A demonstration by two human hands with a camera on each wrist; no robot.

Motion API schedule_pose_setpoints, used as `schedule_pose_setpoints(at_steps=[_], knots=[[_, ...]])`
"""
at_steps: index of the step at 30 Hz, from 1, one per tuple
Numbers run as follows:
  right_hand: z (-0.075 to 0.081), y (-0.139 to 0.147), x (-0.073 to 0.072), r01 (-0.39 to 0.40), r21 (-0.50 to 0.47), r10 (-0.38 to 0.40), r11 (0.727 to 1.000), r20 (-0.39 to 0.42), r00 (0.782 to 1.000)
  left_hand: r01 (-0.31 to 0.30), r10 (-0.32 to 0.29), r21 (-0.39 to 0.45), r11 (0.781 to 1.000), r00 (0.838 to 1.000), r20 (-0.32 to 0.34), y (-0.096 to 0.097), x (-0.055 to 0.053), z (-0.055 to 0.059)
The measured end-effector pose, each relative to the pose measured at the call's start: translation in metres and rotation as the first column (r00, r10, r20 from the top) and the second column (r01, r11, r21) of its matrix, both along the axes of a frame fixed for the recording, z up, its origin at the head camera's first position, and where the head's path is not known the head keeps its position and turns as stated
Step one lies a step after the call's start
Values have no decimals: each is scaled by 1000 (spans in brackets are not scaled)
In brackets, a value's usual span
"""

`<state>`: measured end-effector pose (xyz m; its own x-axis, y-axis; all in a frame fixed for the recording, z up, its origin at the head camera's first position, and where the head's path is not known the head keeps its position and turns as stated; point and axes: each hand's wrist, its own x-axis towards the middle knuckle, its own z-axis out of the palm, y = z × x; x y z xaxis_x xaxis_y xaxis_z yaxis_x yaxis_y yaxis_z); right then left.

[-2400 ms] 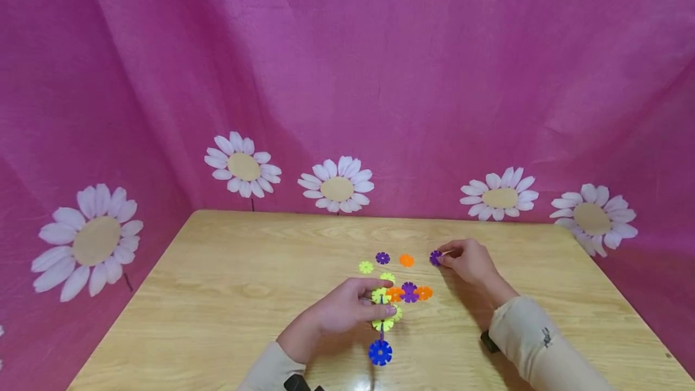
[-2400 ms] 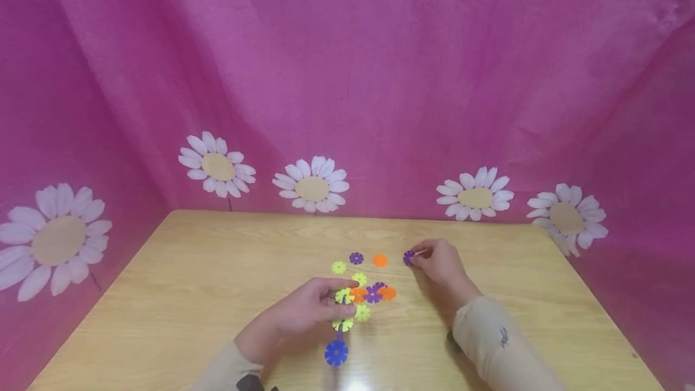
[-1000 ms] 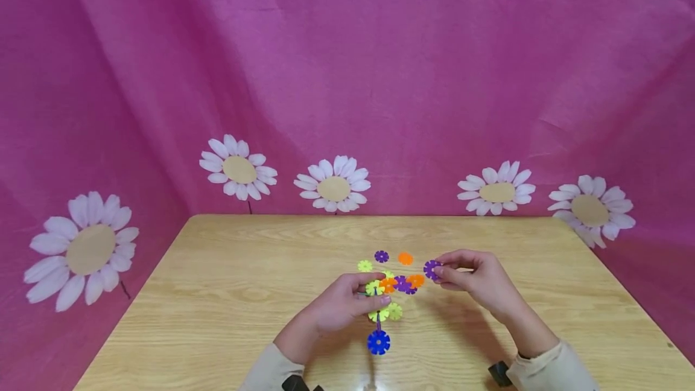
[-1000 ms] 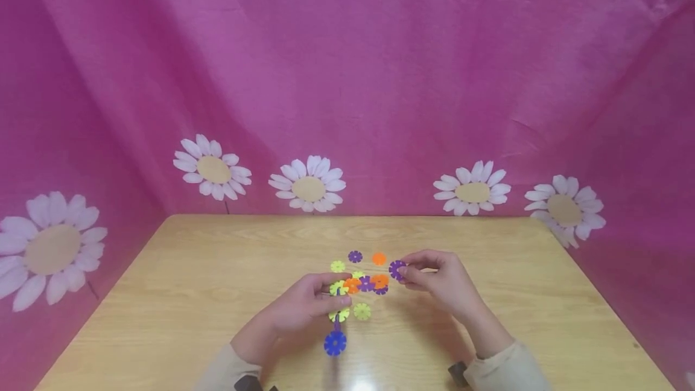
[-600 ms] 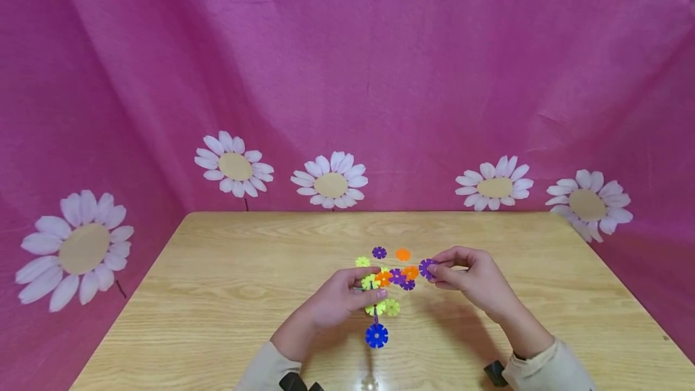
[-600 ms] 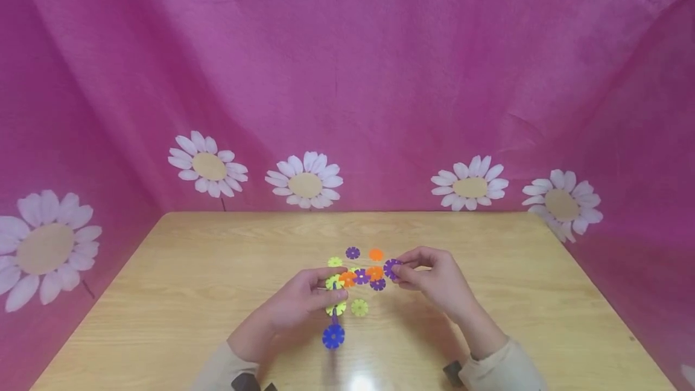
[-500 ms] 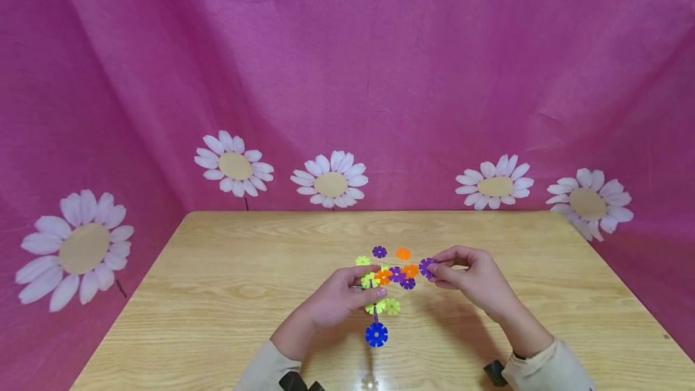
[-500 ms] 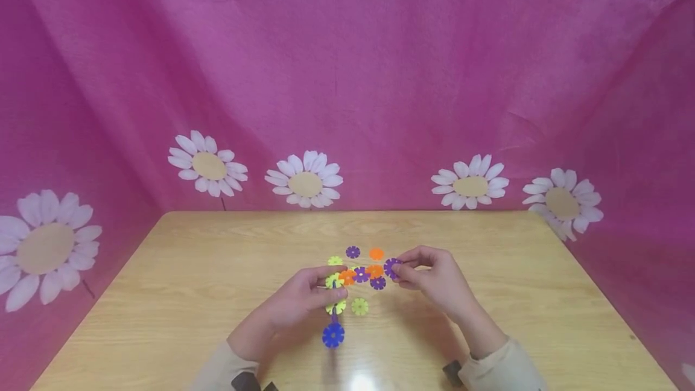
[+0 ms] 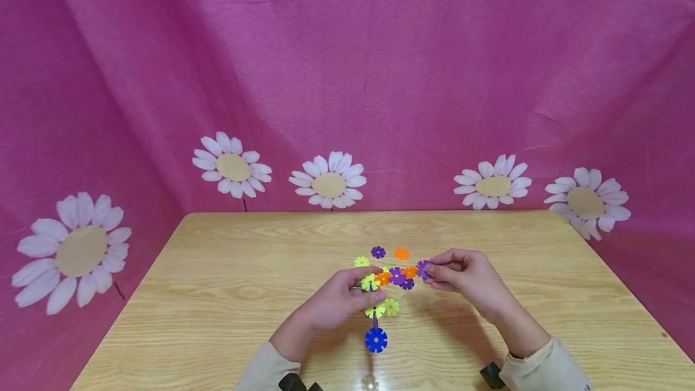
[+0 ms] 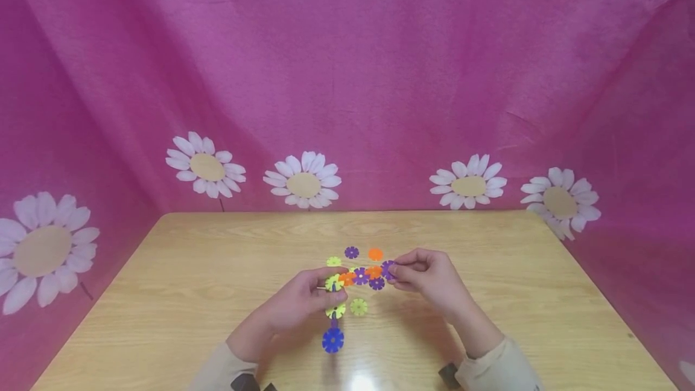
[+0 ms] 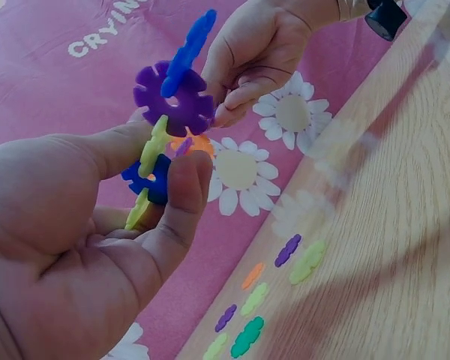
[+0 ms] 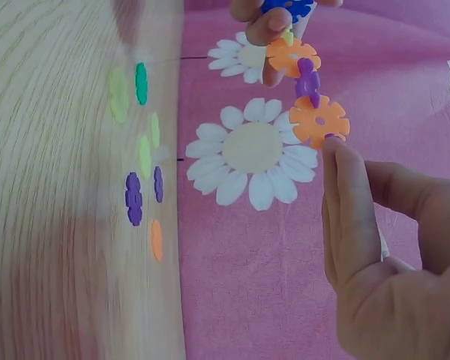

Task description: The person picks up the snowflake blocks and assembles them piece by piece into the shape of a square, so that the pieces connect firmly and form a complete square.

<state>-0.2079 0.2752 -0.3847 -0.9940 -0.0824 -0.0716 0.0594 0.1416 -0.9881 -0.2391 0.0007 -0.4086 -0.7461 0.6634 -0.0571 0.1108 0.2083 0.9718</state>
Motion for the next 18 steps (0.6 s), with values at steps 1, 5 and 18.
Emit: schedule_pose_setpoints(at_steps=[1, 5, 18], knots=[[0, 1, 0, -1, -13, 1, 1000, 11, 1000, 6, -6, 0, 1000, 1000, 5, 0, 0, 0], [1, 3, 0, -25, -57, 27, 998, 27, 999, 22, -22, -10, 1000, 1000, 23, 0, 2, 1], [-4, 3, 1, -25, -156, 35, 987, 57, 998, 44, -42, -32, 999, 998, 50, 0, 3, 2]])
